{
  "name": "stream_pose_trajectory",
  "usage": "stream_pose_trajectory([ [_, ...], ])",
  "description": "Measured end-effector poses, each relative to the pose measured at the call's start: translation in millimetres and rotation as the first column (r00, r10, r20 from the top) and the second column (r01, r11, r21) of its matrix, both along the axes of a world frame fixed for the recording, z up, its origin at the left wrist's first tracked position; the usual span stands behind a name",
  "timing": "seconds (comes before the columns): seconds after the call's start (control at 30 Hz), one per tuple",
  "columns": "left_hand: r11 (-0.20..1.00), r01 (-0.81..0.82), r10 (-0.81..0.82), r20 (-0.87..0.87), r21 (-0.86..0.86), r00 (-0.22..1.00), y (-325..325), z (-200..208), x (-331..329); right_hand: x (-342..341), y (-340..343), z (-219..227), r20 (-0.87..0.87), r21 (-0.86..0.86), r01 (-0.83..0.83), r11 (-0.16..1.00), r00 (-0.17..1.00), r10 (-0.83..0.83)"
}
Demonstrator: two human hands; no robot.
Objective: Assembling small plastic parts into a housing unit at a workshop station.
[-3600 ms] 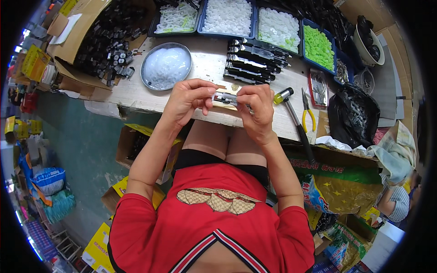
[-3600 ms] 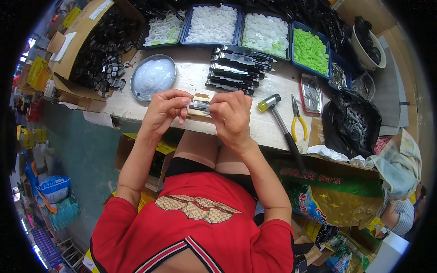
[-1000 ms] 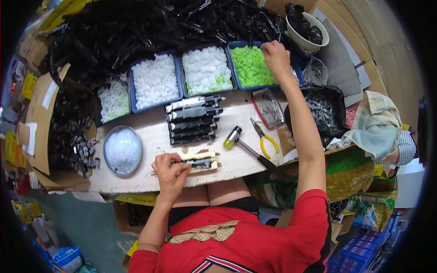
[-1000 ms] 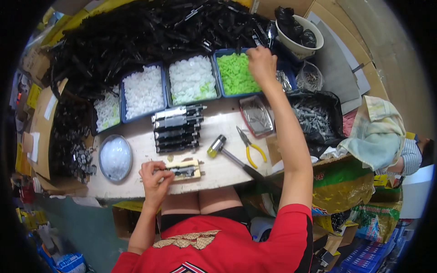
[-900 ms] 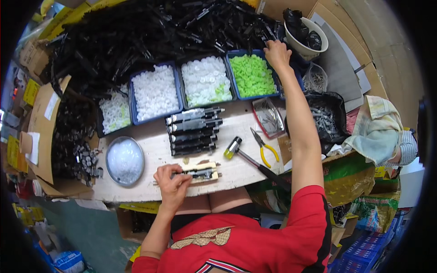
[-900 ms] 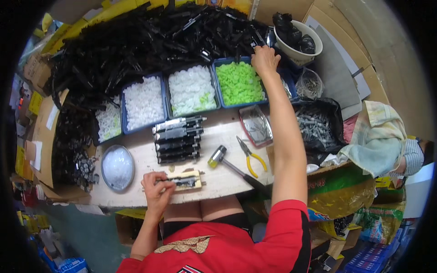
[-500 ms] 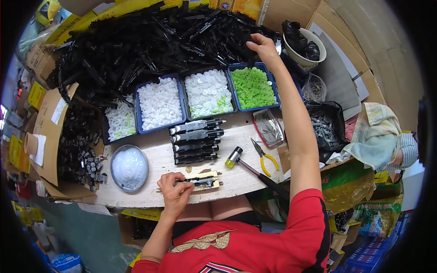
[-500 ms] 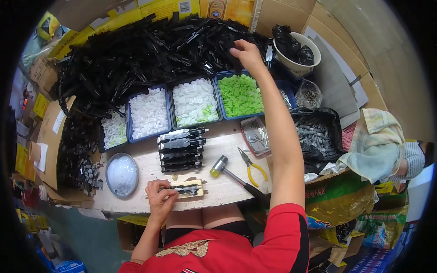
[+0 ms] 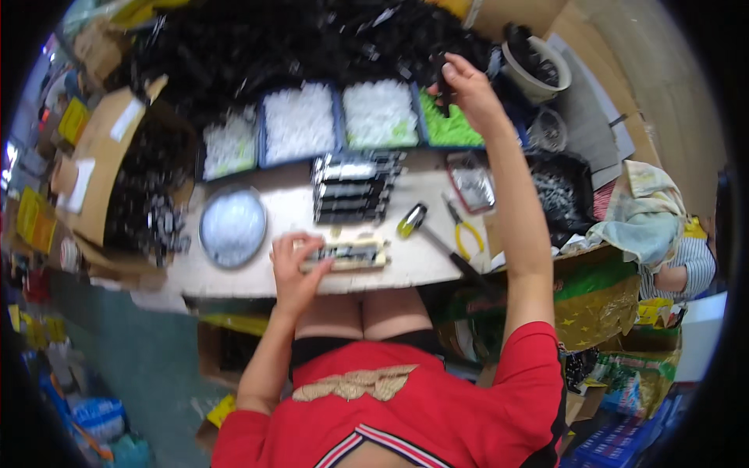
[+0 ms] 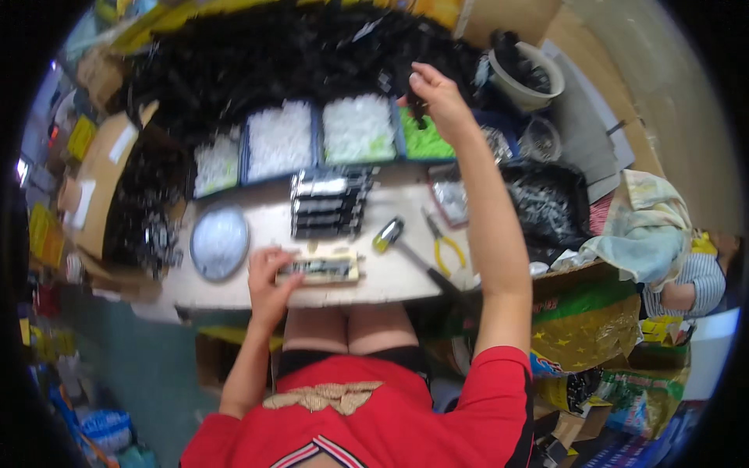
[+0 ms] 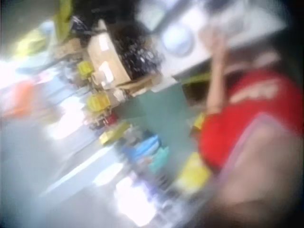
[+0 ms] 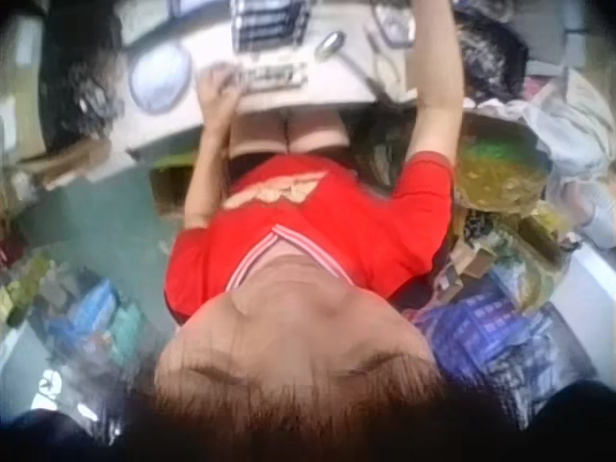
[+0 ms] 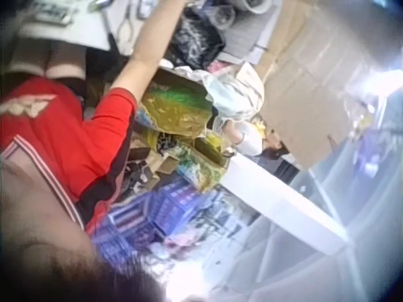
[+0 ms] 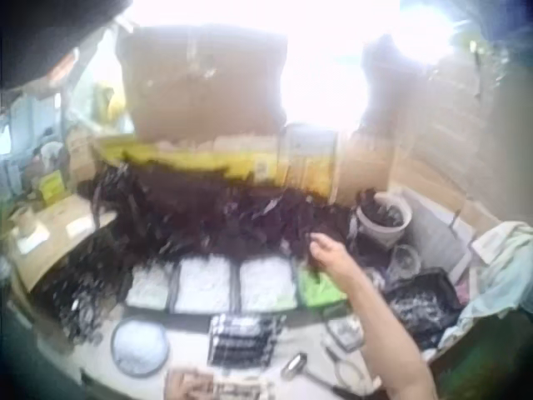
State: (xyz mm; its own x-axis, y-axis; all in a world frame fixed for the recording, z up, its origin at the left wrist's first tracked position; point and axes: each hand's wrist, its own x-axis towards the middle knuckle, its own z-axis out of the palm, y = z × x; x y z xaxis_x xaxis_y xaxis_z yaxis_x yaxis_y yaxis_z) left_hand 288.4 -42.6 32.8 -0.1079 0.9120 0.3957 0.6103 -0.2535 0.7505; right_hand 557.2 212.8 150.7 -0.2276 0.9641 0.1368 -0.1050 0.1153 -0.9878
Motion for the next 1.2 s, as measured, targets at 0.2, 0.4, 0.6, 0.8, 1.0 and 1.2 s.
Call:
stream_pose_trajectory([
  [0.2, 0.999, -0.01, 0.018, 0.256, -0.032, 0.967, -0.8, 6.9, -14.4, -44.9, -127.1, -24.5, 0.569, 0.274, -0.157, 0.949, 0.822, -0.028],
  [0.4, 0.998, -0.006, 0.022, 0.276, -0.06, 0.961, -13.2, -4.0, -18.6, -93.2, -203.9, -71.2, 0.8, 0.451, -0.438, 0.777, 0.586, -0.134],
  [0.6, 0.999, 0.045, -0.045, 0.138, 0.0, 0.989, -12.0, -4.9, -26.6, -119.7, -210.3, -90.2, 0.824, 0.503, -0.461, 0.731, 0.513, -0.243],
  [0.8, 0.999, 0.04, -0.039, 0.197, -0.002, 0.98, -7.3, -0.2, -23.3, -133.6, -209.8, -96.3, 0.814, 0.532, -0.485, 0.694, 0.519, -0.261],
  [1.0, 0.993, 0.117, -0.116, -0.005, 0.018, 0.993, 0.9, -6.2, -28.9, -133.8, -209.2, -101.6, 0.849, 0.504, -0.526, 0.685, 0.446, -0.283],
  [1.2, 0.979, 0.2, -0.203, -0.176, -0.032, 0.963, 8.7, 2.3, -33.5, -92.9, -206.5, -94.1, 0.798, 0.522, -0.356, 0.775, 0.524, -0.298],
])
